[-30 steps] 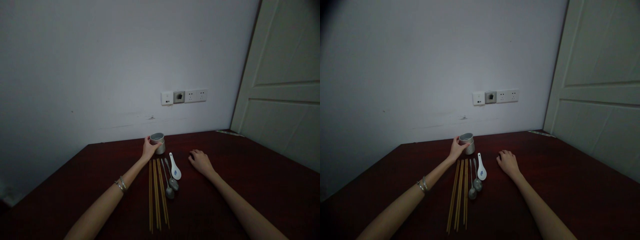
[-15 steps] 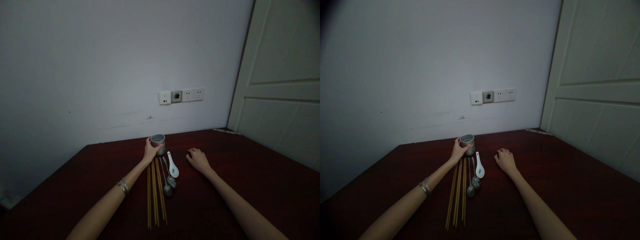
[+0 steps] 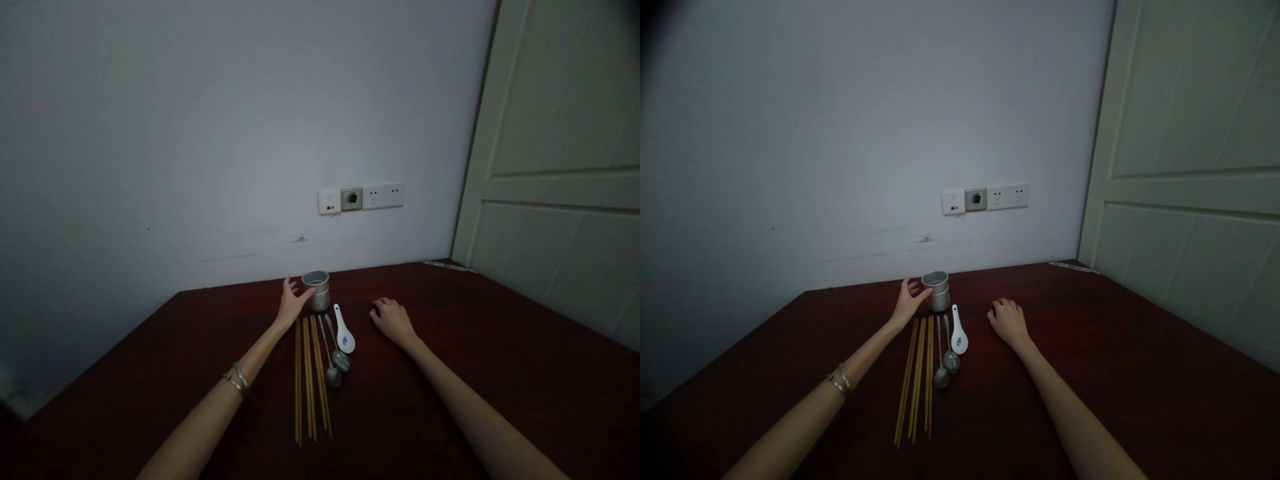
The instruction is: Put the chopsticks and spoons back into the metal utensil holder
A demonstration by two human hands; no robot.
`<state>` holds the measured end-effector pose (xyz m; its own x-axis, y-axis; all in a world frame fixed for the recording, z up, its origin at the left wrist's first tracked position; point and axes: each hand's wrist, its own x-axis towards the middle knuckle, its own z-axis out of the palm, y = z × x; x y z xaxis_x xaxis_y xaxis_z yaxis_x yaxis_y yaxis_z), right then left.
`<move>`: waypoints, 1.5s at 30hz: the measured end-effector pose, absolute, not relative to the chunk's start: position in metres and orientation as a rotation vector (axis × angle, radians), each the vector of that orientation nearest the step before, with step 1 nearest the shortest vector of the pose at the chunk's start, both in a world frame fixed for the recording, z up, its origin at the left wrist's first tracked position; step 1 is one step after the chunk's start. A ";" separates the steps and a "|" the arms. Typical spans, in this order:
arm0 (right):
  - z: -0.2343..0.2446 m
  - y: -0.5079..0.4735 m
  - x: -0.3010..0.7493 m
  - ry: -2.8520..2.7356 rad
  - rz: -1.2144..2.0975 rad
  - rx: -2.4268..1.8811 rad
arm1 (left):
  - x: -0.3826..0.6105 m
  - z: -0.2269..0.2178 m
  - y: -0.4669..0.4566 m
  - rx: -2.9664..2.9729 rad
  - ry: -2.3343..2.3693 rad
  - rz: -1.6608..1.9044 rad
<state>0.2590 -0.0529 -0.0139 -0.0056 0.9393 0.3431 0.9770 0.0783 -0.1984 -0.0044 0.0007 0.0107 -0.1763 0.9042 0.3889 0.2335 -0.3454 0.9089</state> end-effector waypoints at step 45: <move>-0.015 -0.054 0.261 -2.001 -0.127 -1.855 | -0.064 0.019 -0.040 1.748 1.590 0.766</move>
<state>0.2606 -0.0540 -0.0153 -0.0332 0.9352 0.3526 0.9723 0.1119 -0.2051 -0.0642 -0.0397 0.0190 0.0955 0.9954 -0.0023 0.6183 -0.0575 0.7838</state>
